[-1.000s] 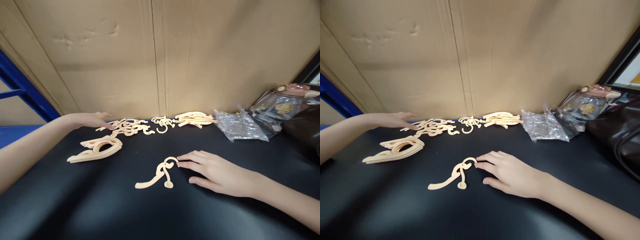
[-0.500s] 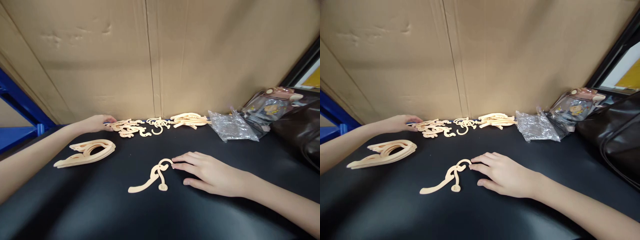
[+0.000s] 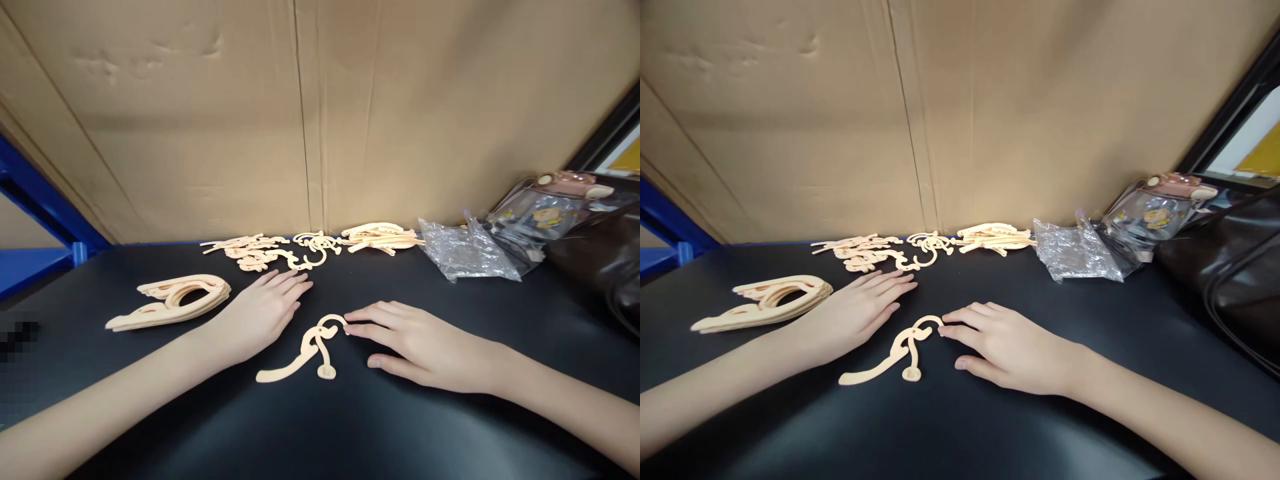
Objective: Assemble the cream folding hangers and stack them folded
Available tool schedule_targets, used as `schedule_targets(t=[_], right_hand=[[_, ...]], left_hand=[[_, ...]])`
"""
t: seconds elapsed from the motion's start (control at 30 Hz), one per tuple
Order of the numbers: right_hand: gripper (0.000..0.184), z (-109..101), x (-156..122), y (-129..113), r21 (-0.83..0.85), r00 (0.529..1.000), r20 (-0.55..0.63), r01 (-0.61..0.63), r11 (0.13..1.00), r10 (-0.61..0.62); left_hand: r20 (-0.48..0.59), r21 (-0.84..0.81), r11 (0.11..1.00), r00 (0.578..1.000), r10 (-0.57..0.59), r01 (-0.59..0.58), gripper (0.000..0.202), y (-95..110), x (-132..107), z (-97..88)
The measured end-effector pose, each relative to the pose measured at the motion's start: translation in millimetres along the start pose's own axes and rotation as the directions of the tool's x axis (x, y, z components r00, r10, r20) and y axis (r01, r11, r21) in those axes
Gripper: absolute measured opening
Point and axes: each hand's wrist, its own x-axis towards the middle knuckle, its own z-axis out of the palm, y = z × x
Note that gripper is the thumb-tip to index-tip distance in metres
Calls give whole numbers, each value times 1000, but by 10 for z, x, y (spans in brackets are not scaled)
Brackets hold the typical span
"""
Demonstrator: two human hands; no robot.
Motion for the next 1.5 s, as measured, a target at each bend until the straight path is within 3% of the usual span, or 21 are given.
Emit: schedule_targets(t=[0.17,0.3,0.4,0.5,0.63,0.7,0.77,0.83,0.87,1.1,1.23,1.37,1.5], right_hand=[[42,-1,8,-3,-10,1000,3,3,1000,-3],[42,-5,3,-9,-1,1000,-10,2,1000,-2],[42,-4,-5,-12,-3,1000,-4,3,1000,-4],[41,3,-14,-5,-10,1000,-3,2,1000,-2],[42,14,-23,16,-7,999,-24,21,1000,-21],[42,18,-22,23,-5,999,-28,25,1000,-25],[41,20,-16,23,-4,999,-27,22,1000,-22],[41,21,-10,19,-3,999,-27,19,1000,-20],[41,21,-8,16,-3,1000,-26,17,1000,-17],[41,10,-23,14,-14,1000,-20,17,1000,-17],[41,12,-15,23,-2,999,-30,20,1000,-20],[42,15,-9,17,4,1000,-21,16,1000,-15],[42,1,-14,37,75,1000,-9,14,997,-14]], left_hand=[[-75,237,971,997,-12,30,48,-221,142,17],[-8,254,964,997,80,-75,43,-461,402,23],[19,228,969,996,89,-91,34,-563,532,-11],[-5,195,981,1000,20,-19,29,-617,581,-118],[-107,109,972,974,-198,210,35,-616,550,-394],[-17,-27,964,964,-267,266,44,-600,506,-545],[318,-323,897,927,-198,303,43,-602,457,-650],[499,-428,834,861,-102,347,38,-635,417,-681],[518,-418,836,849,-101,354,37,-665,405,-671],[374,-283,883,891,-259,375,36,-852,442,-495],[254,-289,876,913,-318,386,41,-646,381,-429],[143,-332,861,923,-357,385,39,-165,140,-361],[202,-359,842,914,-351,403,39,221,-117,-261]])
